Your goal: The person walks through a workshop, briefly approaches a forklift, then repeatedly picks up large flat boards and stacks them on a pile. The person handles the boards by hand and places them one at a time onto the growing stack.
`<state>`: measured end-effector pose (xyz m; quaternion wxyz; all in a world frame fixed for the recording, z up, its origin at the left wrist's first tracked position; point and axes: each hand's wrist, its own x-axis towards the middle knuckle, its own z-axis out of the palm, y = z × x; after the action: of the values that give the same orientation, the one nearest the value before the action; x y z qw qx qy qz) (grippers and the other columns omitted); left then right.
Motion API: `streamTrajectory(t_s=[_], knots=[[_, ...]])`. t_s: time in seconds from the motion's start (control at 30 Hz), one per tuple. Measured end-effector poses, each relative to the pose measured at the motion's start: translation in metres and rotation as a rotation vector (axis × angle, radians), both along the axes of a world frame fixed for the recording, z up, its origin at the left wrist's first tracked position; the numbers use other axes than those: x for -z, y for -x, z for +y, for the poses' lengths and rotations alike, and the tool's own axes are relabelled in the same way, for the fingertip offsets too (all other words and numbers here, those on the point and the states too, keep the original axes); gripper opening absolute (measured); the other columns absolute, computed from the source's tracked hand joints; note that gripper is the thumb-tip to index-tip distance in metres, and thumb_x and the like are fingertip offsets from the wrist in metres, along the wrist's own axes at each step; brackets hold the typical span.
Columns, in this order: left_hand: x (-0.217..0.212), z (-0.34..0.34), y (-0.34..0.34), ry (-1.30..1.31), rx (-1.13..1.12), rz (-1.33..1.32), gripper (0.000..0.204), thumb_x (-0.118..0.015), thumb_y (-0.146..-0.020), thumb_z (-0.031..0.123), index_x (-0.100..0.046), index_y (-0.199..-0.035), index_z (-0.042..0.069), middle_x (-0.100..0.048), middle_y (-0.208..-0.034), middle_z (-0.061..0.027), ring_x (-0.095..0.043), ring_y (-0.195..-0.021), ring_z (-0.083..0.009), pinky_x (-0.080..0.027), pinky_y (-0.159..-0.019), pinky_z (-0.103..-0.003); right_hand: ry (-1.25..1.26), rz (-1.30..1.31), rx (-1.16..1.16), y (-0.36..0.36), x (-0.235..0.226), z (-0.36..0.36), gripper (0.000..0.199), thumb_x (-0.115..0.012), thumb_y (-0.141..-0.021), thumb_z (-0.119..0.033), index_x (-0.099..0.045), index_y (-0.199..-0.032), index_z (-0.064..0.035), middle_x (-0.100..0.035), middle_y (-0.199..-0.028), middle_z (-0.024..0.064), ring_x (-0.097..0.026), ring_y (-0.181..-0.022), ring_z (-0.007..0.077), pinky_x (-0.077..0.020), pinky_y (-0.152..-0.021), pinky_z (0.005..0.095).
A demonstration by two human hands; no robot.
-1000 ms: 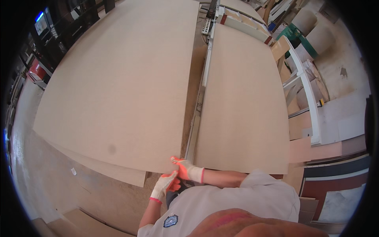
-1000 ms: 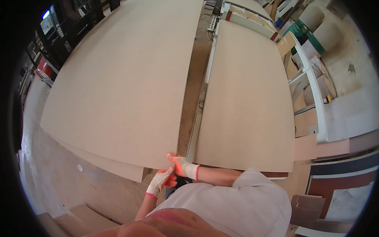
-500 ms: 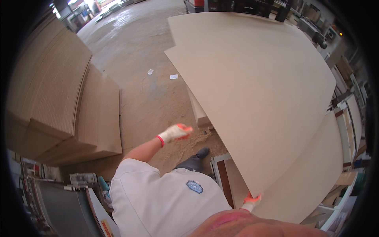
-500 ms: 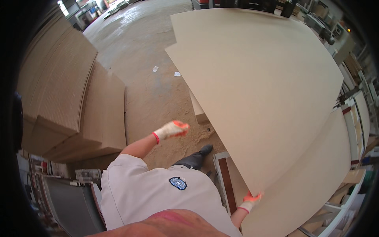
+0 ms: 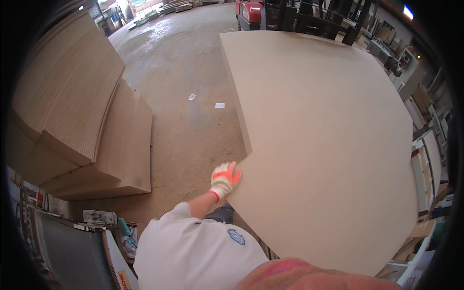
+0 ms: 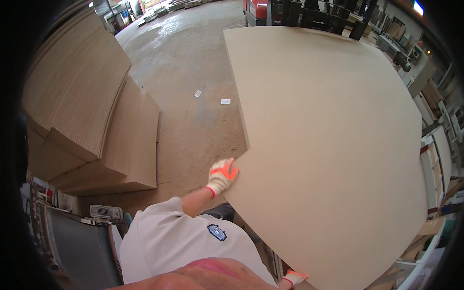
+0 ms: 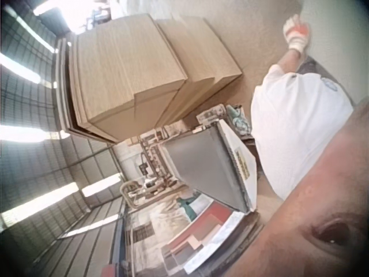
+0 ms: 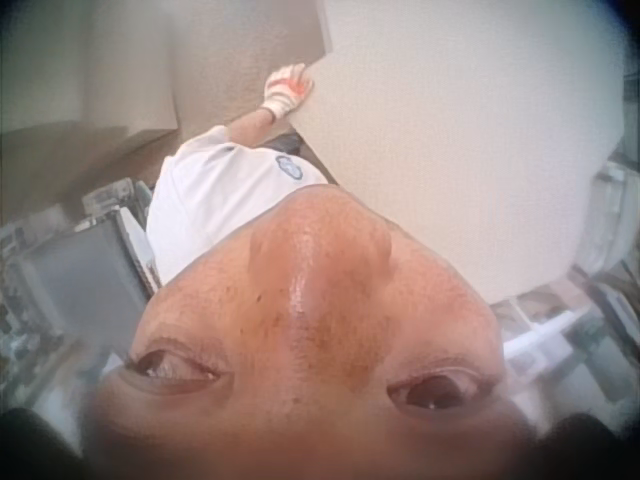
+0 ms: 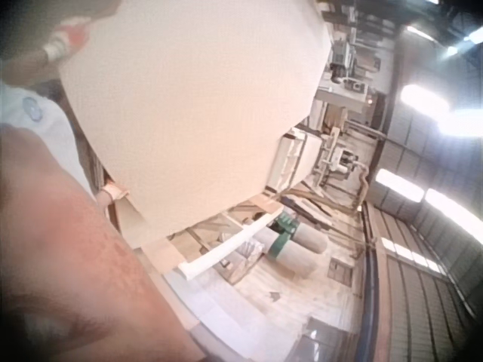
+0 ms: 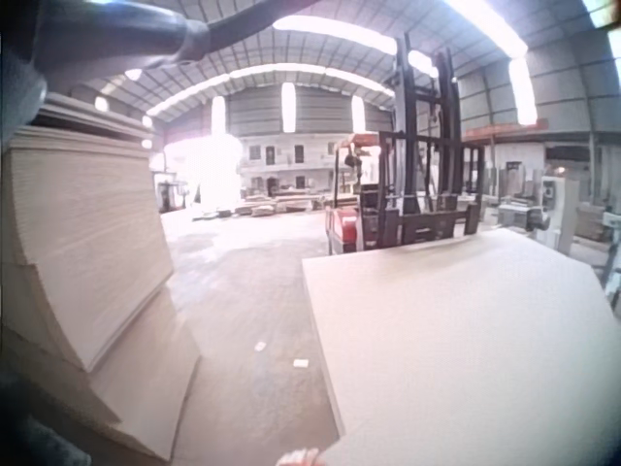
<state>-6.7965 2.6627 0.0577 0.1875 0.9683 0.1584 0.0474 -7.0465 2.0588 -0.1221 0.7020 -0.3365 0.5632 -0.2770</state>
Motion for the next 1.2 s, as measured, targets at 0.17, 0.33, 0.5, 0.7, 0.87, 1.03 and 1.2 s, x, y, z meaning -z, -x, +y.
streamTrajectory(t_s=[0.17, 0.33, 0.5, 0.7, 0.87, 1.03, 1.2], knots=[[-0.005, 0.007, 0.018, 0.065, 0.009, -0.102, 0.06, -0.06, -0.097, 0.05, -0.063, -0.138, 0.006, -0.069, -0.131, -0.0175, -0.064, -0.122, -0.0356, -0.051, -0.104, -0.047, -0.484, -0.242, -0.037, 0.032, 0.005, 0.013, 0.086, -0.037, -0.098, -0.075, -0.048, -0.156, -0.0133, -0.044, -0.166, 0.0089, -0.041, -0.15, 0.0338, -0.0339, -0.121, 0.0534], [-0.011, 0.088, -0.05, 0.103, 0.024, 0.066, 0.063, -0.057, -0.098, 0.054, -0.062, -0.142, 0.01, -0.067, -0.136, -0.0189, -0.064, -0.125, -0.037, -0.052, -0.104, -0.048, -0.52, -0.102, -0.244, -0.014, 0.001, 0.097, 0.086, -0.034, -0.099, -0.074, -0.044, -0.158, -0.0131, -0.041, -0.168, 0.0088, -0.038, -0.152, 0.0351, -0.0313, -0.122, 0.0548], [-0.037, 0.21, -0.17, 0.476, -0.037, 0.18, 0.064, -0.067, -0.093, 0.066, -0.076, -0.093, 0.003, -0.073, -0.077, -0.0101, -0.059, -0.068, -0.0191, -0.048, -0.063, -0.043, -0.636, -0.082, -0.241, -0.037, 0.006, 0.226, 0.085, -0.031, -0.1, -0.073, -0.04, -0.161, -0.013, -0.037, -0.169, 0.0086, -0.034, -0.154, 0.0365, -0.0287, -0.123, 0.0562], [-0.081, 0.204, -0.233, 0.519, 0.05, 0.076, 0.047, -0.079, -0.095, 0.047, -0.064, -0.072, 0.009, -0.044, -0.065, 0.0071, -0.035, -0.061, -0.0074, -0.026, -0.053, -0.033, -0.731, -0.143, -0.036, -0.036, 0.012, 0.308, 0.085, -0.028, -0.102, -0.071, -0.035, -0.163, -0.0128, -0.033, -0.172, 0.0085, -0.031, -0.156, 0.038, -0.0256, -0.125, 0.0579], [-0.078, 0.103, -0.184, 0.736, 0.121, 0.343, 0.044, -0.076, -0.098, 0.045, -0.055, -0.07, 0.02, -0.04, -0.064, 0.0097, -0.033, -0.059, -0.0056, -0.025, -0.051, -0.031, -0.613, -0.16, 0.205, 0.042, 0.027, 0.272, 0.085, -0.025, -0.103, -0.07, -0.031, -0.165, -0.0127, -0.03, -0.173, 0.0084, -0.028, -0.158, 0.0394, -0.023, -0.126, 0.0593], [-0.057, -0.006, -0.108, 0.768, 0.11, 0.59, 0.035, -0.075, -0.101, 0.042, -0.069, -0.094, 0.008, -0.056, -0.079, 0.0083, -0.047, -0.073, -0.0045, -0.039, -0.064, -0.025, -0.33, -0.326, 0.553, 0.144, 0.023, 0.162, 0.074, -0.026, -0.109, -0.058, -0.034, -0.164, -0.0088, -0.036, -0.17, 0.0113, -0.035, -0.154, 0.0376, -0.0279, -0.126, 0.0555], [-0.049, -0.079, -0.123, 0.997, 0.164, 0.656, 0.038, -0.073, -0.103, 0.037, -0.073, -0.121, 0.003, -0.07, -0.109, 0.0034, -0.062, -0.1, -0.0079, -0.05, -0.093, -0.029, -0.233, -0.283, 0.568, 0.162, -0.05, 0.093, 0.058, -0.04, -0.109, -0.048, -0.053, -0.148, -0.0068, -0.058, -0.15, 0.012, -0.054, -0.138, 0.0336, -0.0439, -0.116, 0.0521]])
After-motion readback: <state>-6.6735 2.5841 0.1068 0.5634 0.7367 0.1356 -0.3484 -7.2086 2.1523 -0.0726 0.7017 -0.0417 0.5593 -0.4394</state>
